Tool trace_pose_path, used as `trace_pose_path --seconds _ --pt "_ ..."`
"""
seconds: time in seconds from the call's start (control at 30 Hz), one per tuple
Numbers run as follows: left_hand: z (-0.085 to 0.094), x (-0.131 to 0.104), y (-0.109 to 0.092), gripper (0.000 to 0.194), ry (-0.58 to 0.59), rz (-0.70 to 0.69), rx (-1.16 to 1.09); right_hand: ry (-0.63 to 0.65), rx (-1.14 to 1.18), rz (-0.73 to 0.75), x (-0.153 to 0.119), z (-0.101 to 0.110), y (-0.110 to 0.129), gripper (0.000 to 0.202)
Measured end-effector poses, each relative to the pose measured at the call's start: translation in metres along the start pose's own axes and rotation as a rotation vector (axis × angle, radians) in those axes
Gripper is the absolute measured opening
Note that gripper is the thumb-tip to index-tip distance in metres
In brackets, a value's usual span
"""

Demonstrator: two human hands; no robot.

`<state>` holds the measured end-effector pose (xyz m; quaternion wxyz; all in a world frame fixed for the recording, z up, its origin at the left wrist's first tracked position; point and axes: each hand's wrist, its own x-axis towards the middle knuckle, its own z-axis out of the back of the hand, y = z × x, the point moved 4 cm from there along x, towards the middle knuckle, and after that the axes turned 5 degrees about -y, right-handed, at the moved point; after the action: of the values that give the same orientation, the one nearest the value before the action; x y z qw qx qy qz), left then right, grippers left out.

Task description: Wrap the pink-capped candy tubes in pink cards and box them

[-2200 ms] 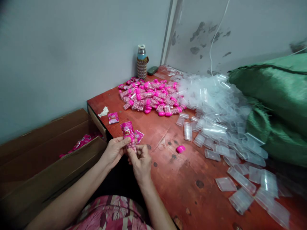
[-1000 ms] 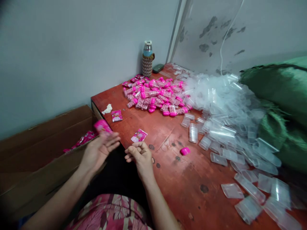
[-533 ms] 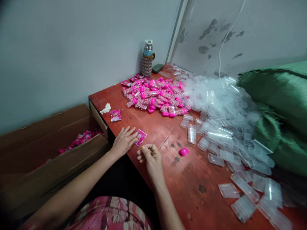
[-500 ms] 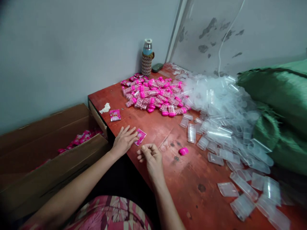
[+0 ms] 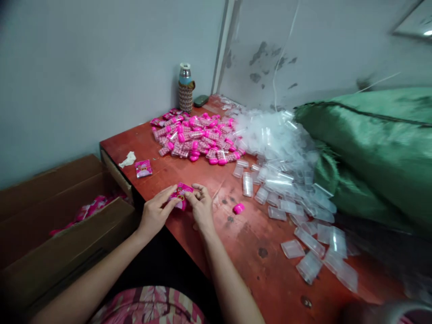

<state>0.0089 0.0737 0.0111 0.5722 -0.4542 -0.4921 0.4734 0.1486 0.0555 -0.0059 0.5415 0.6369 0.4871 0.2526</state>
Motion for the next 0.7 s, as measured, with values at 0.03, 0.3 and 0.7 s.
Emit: trace_pose_path --seconds 0.03,0.3,0.7 --pt "0.001 0.000 0.000 0.038 -0.003 0.122 -0.090 0.022 -0.003 -0.019 0.003 0.000 0.002 0.034" --pt "-0.010 -0.003 0.018 0.024 0.282 0.602 -0.380 0.320 -0.282 -0.014 0.011 0.002 0.009 0.027" --pt "0.003 -0.009 0.024 0.019 0.030 0.730 -0.467 0.257 -1.607 0.733 0.154 0.053 0.088 0.041"
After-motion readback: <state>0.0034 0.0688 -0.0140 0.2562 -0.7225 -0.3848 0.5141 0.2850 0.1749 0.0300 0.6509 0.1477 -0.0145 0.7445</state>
